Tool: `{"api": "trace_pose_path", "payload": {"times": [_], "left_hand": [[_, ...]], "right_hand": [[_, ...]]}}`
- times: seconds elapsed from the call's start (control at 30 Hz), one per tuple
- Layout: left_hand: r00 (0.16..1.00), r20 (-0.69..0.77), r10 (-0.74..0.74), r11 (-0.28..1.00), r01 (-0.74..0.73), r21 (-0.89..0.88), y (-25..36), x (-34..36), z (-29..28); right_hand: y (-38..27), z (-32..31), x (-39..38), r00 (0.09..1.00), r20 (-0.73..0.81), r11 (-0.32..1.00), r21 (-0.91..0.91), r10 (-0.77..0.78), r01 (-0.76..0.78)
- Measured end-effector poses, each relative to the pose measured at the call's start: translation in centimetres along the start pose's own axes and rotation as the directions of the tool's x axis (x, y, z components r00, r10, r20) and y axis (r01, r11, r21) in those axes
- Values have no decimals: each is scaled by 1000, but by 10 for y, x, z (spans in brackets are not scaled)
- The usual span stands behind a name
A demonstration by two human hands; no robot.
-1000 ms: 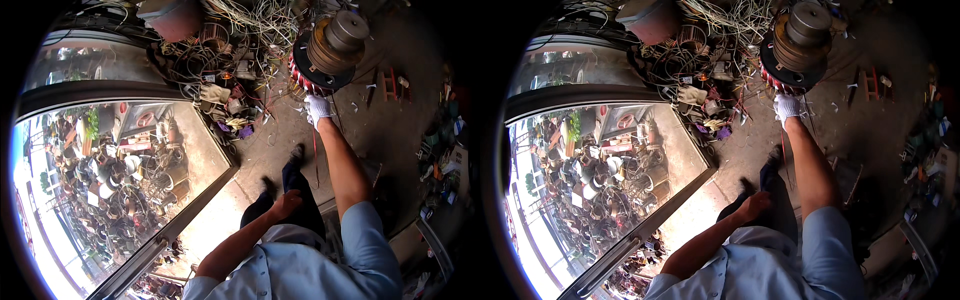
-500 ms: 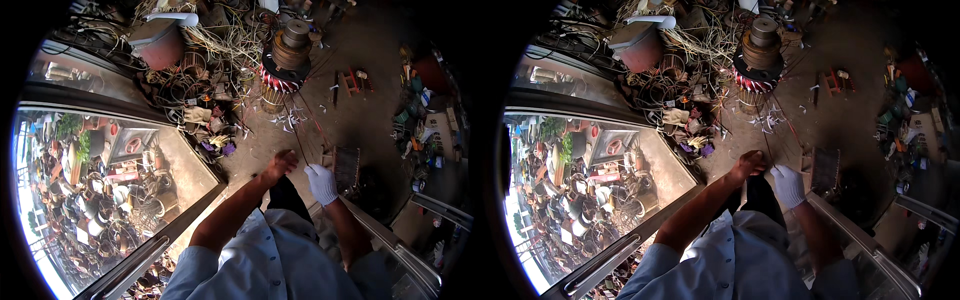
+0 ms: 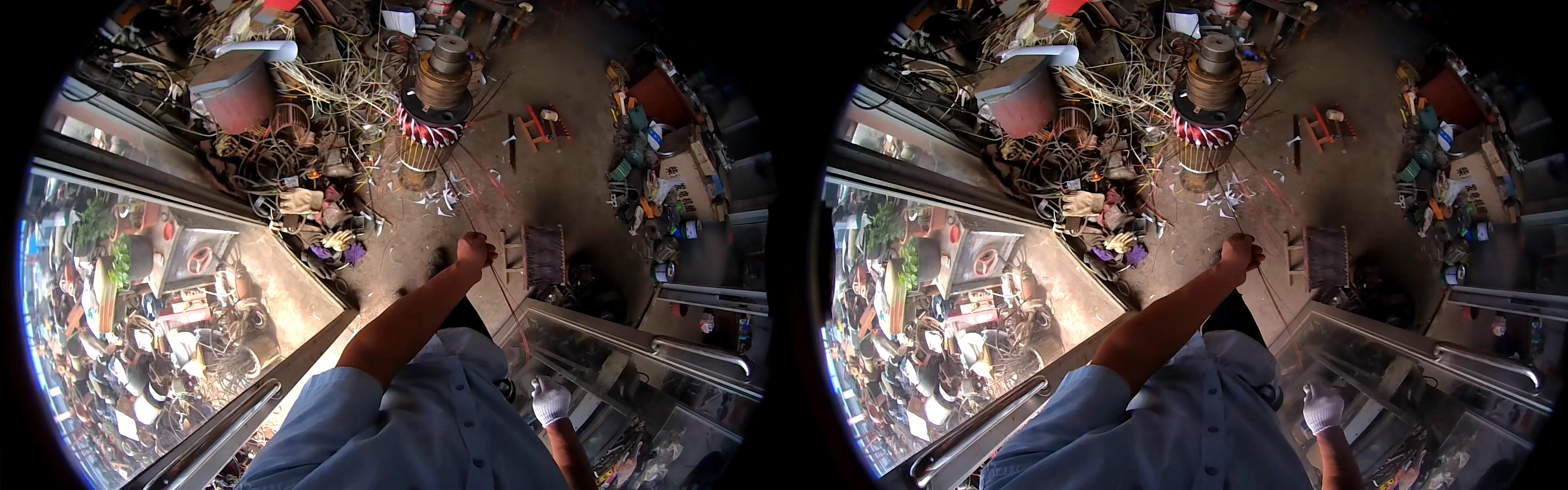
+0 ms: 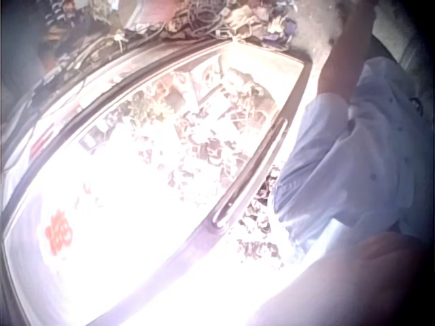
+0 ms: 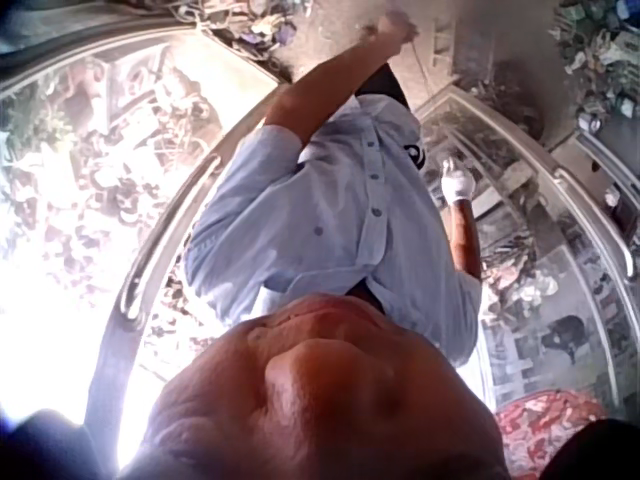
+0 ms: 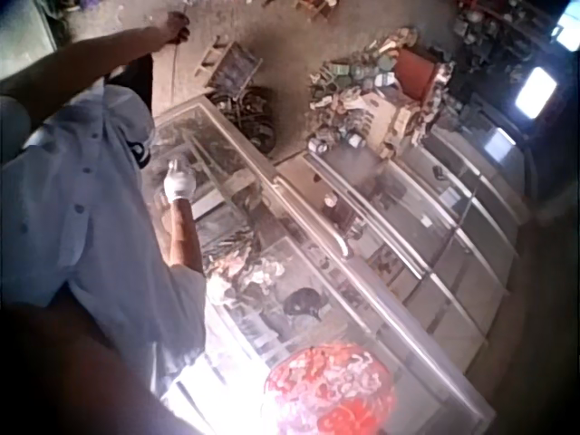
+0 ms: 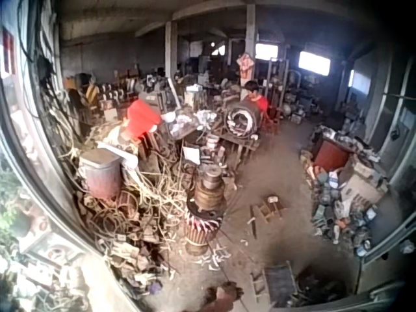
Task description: The person sits on the floor and uses a wooden mallet to strike a metal bar against the coils of a motor stator, while also handling and organizing wires by hand.
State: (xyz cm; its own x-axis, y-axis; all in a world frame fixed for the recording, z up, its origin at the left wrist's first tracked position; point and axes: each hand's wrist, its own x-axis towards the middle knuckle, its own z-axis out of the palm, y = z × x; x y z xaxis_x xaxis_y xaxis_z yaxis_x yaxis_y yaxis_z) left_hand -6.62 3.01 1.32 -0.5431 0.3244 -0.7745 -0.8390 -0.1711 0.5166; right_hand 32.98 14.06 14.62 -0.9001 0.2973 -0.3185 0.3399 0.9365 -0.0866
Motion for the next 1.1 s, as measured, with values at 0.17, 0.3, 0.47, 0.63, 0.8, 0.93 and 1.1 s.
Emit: {"api": "trace_pose_path", "payload": {"times": [0.17,0.3,0.47,0.63,0.8,0.93,1.1], "left_hand": [[997,69,38,974,-52,219,-15,26,-3],[971,218,103,843,-201,499,-39,56,-16],[762,639,107,523,-590,616,-44,74,-46],[848,525,73,668,-432,606,5,71,-32],[979,158,132,859,-193,474,-32,57,-90],[963,8,270,739,-213,640,-6,36,-118],[908,-258,330,839,-157,521,58,10,-118]], "right_hand": [[-38,-67,62,998,-63,990,139,30,-20],[-155,-131,216,992,116,699,705,54,-121],[-271,-36,452,926,340,-230,900,-165,-371],[-292,111,699,828,560,-14,828,25,-560],[-349,87,719,655,752,-241,623,-79,-744],[-336,74,705,683,710,-476,547,-172,-688],[-307,89,687,630,716,-509,438,-300,-741]]}}
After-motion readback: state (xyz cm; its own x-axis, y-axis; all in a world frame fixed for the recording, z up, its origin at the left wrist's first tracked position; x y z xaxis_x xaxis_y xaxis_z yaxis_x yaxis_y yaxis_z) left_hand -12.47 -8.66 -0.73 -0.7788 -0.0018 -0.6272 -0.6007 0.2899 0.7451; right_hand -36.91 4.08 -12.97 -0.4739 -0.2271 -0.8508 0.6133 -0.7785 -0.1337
